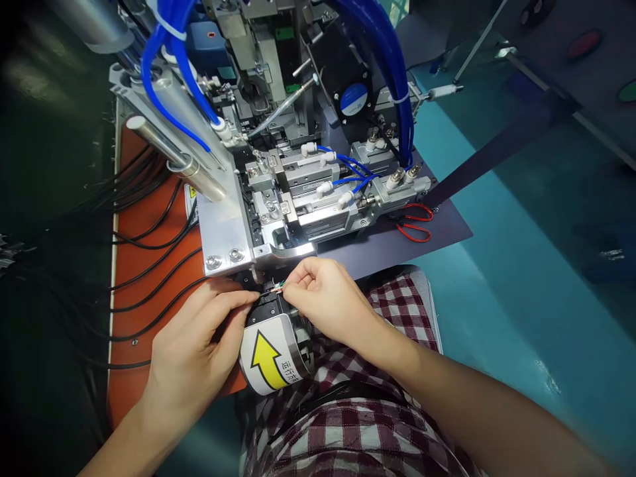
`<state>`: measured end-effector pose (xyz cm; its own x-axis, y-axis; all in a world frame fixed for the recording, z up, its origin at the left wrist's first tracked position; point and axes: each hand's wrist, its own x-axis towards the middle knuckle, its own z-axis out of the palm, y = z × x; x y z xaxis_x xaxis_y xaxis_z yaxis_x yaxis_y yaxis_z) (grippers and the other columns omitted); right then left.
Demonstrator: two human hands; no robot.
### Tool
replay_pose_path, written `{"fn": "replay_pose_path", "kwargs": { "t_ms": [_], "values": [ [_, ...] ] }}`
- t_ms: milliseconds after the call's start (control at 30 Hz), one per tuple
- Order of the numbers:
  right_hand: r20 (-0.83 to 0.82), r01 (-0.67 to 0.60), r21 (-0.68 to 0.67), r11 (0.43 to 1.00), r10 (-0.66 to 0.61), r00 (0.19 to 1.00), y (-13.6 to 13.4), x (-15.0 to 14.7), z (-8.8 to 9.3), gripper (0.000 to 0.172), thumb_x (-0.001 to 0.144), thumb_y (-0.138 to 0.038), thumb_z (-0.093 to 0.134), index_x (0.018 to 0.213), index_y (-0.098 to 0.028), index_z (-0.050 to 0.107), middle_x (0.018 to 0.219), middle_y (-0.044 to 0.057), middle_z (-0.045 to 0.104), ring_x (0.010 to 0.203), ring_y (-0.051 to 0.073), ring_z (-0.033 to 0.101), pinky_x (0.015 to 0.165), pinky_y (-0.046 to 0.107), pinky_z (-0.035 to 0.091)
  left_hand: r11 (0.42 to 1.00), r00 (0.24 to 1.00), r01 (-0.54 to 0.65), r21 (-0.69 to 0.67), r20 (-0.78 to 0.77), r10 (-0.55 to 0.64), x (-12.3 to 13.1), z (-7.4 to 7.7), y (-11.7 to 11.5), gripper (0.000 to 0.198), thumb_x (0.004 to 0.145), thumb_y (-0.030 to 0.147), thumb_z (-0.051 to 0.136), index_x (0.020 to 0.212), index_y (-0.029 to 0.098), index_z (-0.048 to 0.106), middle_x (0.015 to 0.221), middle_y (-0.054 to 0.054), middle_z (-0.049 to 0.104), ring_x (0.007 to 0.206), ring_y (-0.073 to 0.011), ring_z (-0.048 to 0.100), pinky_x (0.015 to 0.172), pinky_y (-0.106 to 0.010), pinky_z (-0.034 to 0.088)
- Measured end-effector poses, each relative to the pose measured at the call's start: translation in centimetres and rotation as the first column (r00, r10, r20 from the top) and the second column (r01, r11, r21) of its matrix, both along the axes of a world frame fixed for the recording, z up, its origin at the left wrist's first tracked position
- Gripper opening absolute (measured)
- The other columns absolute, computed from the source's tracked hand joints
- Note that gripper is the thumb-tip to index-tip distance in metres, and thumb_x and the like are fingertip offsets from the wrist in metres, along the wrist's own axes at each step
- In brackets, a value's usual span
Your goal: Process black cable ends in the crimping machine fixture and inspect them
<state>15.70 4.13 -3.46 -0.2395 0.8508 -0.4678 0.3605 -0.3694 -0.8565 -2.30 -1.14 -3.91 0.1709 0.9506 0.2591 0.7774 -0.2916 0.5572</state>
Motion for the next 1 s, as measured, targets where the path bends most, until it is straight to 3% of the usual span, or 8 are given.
{"fn": "replay_pose_path", "kwargs": {
  "t_ms": [100, 233, 433, 700, 1000],
  "values": [
    [0.029, -0.014, 0.037, 0.999, 0.013, 1.000, 0.1, 0.0, 0.0, 0.007, 0.072, -0.019, 0.057, 0.069, -0.015, 0.061, 0.059, -0.003, 0.056, 0.052, 0.009, 0.047, 0.048, 0.021, 0.035, 1.000, 1.000, 0.014, 0.004, 0.002, -0.014, 0.0, 0.2, 0.0, 0.022, 0.087, 0.003, 0.050, 0.097, 0.018, 0.063, 0.088, 0.000, 0.059, 0.081, -0.0093, 0.060, 0.074, -0.017, 0.049],
    [-0.023, -0.006, -0.023, 1.000, 0.005, 1.000, 0.1, 0.0, -0.4, 0.006, 0.072, -0.018, 0.056, 0.070, -0.015, 0.061, 0.059, -0.003, 0.057, 0.051, 0.009, 0.048, 0.048, 0.022, 0.037, 0.995, 0.995, 0.095, -0.024, -0.040, -0.096, -0.4, 0.1, 0.2, 0.029, 0.087, 0.004, 0.047, 0.107, 0.017, 0.063, 0.090, -0.003, 0.055, 0.081, -0.0117, 0.056, 0.070, -0.020, 0.050],
    [-0.095, 0.031, -0.072, 0.997, -0.038, 0.995, 0.1, 0.0, -0.4, 0.005, 0.071, -0.013, 0.056, 0.067, -0.014, 0.059, 0.053, -0.006, 0.053, 0.047, 0.007, 0.047, 0.047, 0.019, 0.036, 0.974, 0.967, 0.198, -0.111, -0.143, -0.213, -1.3, -0.3, 0.1, 0.048, 0.082, 0.006, 0.045, 0.124, 0.027, 0.058, 0.092, -0.003, 0.046, 0.080, -0.0151, 0.051, 0.068, -0.028, 0.052],
    [-0.148, 0.078, -0.083, 0.993, -0.090, 0.985, 0.0, -0.1, -0.3, 0.007, 0.071, -0.010, 0.056, 0.066, -0.014, 0.058, 0.051, -0.007, 0.050, 0.047, 0.006, 0.045, 0.046, 0.017, 0.035, 0.965, 0.949, 0.183, -0.185, -0.224, -0.223, -1.2, -0.1, 0.1, 0.054, 0.080, 0.010, 0.046, 0.131, 0.030, 0.050, 0.096, -0.003, 0.044, 0.082, -0.0170, 0.050, 0.069, -0.029, 0.052],
    [-0.147, 0.101, -0.071, 0.992, -0.110, 0.983, -0.1, -0.2, -0.8, 0.006, 0.071, -0.012, 0.057, 0.066, -0.015, 0.058, 0.052, -0.007, 0.050, 0.048, 0.006, 0.044, 0.046, 0.018, 0.034, 0.976, 0.951, 0.154, -0.156, -0.243, -0.190, -0.7, 0.3, 0.3, 0.047, 0.082, 0.011, 0.042, 0.123, 0.025, 0.057, 0.093, -0.004, 0.046, 0.078, -0.0166, 0.050, 0.065, -0.029, 0.051]
  ]
}}
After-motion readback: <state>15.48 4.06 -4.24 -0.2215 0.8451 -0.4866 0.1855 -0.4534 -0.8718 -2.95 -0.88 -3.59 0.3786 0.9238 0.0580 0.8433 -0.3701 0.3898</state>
